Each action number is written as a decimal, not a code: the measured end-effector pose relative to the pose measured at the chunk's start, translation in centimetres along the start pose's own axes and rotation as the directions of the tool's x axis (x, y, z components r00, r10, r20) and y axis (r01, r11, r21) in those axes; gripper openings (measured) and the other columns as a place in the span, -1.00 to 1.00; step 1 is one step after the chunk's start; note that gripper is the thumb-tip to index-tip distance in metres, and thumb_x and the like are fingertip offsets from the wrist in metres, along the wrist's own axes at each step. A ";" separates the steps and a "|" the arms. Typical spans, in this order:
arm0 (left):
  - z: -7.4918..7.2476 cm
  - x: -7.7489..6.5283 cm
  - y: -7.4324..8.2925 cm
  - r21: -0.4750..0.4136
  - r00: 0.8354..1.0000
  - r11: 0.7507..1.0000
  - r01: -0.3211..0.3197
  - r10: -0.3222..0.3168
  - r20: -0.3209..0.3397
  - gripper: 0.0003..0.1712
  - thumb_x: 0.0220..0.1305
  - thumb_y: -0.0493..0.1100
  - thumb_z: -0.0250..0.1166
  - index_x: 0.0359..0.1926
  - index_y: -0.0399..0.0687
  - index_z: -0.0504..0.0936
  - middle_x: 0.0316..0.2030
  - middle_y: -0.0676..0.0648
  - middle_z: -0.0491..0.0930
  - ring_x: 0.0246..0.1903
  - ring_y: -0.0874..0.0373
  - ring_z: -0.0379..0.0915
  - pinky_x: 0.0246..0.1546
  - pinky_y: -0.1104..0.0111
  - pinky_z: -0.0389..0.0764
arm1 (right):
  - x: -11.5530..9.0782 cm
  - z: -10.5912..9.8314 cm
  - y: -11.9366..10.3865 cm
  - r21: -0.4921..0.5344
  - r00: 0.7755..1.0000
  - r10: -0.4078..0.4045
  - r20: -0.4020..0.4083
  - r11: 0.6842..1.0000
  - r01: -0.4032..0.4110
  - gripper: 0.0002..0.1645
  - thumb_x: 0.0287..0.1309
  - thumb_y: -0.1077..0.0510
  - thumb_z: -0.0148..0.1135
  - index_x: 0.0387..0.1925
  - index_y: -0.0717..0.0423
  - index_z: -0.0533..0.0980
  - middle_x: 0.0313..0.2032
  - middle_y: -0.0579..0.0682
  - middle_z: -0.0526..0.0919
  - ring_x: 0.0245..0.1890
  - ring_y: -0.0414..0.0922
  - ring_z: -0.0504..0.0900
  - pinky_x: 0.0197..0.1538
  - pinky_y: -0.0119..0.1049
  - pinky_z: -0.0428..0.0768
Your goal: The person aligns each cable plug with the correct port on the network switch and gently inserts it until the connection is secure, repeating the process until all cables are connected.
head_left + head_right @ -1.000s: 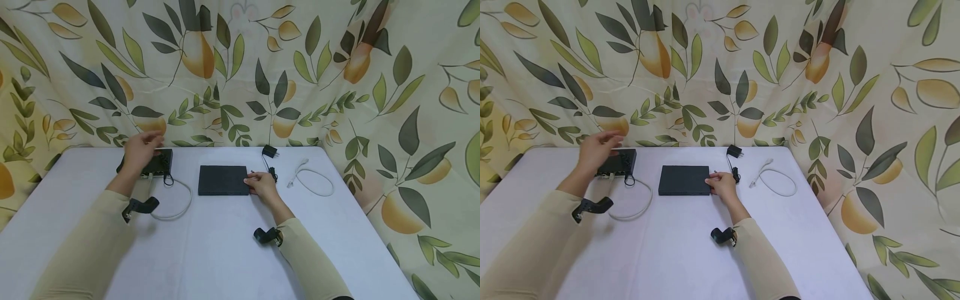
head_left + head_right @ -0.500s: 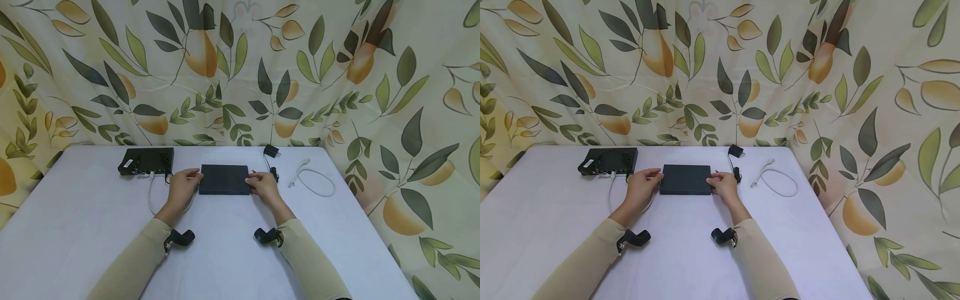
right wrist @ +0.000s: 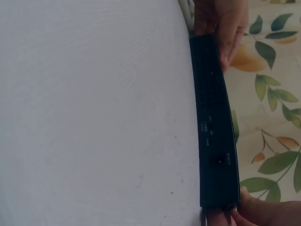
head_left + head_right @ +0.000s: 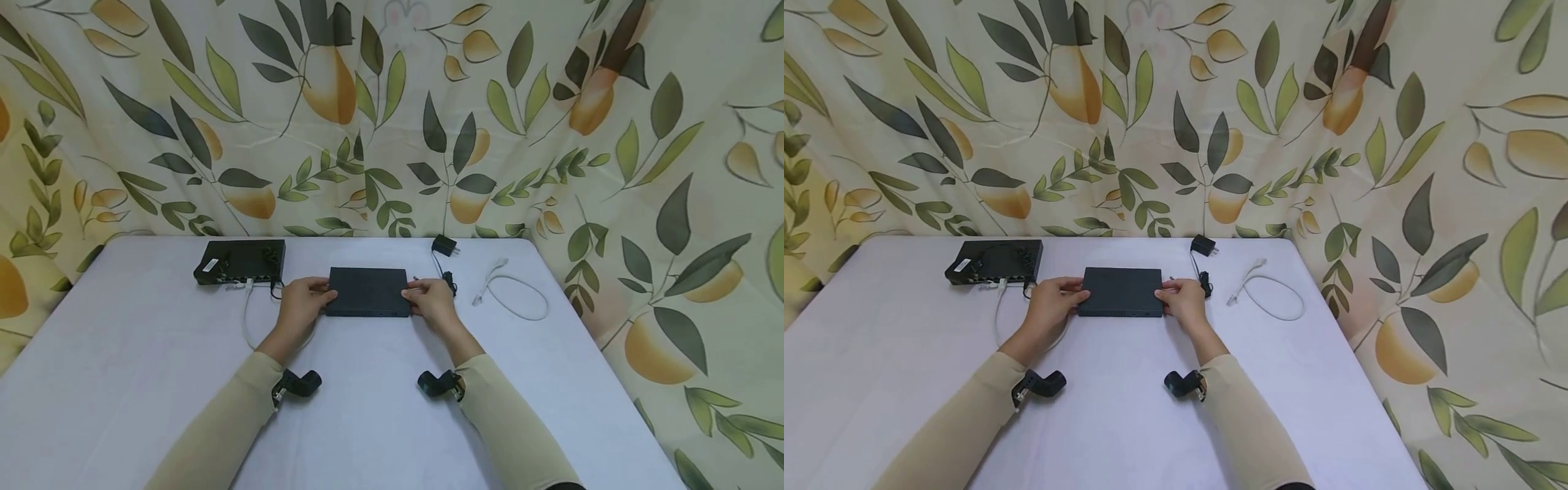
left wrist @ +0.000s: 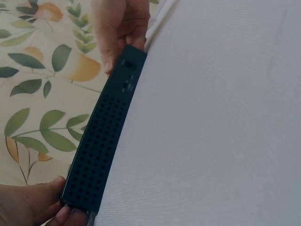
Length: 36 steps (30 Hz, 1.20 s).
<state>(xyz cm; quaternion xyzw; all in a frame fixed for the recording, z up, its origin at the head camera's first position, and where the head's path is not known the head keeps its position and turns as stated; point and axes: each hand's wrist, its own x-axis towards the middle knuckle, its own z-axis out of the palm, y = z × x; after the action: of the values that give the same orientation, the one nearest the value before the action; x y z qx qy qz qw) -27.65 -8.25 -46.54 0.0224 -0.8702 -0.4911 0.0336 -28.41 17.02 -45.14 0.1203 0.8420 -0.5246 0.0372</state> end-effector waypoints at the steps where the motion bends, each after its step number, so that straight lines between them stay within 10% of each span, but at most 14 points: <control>1: 0.0 0.1 0.1 0.002 1.000 1.000 -0.001 0.001 0.001 -0.60 0.20 -0.18 0.43 0.06 -0.21 0.67 -0.14 -0.17 0.71 -0.17 0.02 0.65 -0.27 0.35 0.67 | 0.1 0.0 -0.1 -0.003 1.000 0.001 0.002 1.000 -0.001 -0.65 0.17 0.24 0.38 0.01 0.21 0.64 -0.21 0.14 0.72 -0.44 -0.24 0.64 -0.38 -0.41 0.68; 36: -0.8 4.7 0.7 0.088 0.993 0.989 0.115 -0.117 0.021 -0.49 0.19 -0.14 0.44 0.14 -0.21 0.60 -0.02 -0.21 0.68 -0.16 -0.02 0.66 -0.19 0.29 0.67 | 3.8 1.4 -2.8 -0.135 0.999 0.038 0.023 0.990 -0.034 -0.68 0.19 0.22 0.35 -0.03 0.25 0.62 -0.11 0.18 0.67 -0.47 -0.19 0.61 -0.45 -0.48 0.59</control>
<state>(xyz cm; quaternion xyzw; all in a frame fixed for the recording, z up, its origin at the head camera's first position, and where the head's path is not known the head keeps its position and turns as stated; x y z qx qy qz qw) -32.25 -8.89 -45.42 0.0680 -0.8882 -0.4542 -0.0076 -32.80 15.21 -44.06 0.1262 0.8725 -0.4674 0.0652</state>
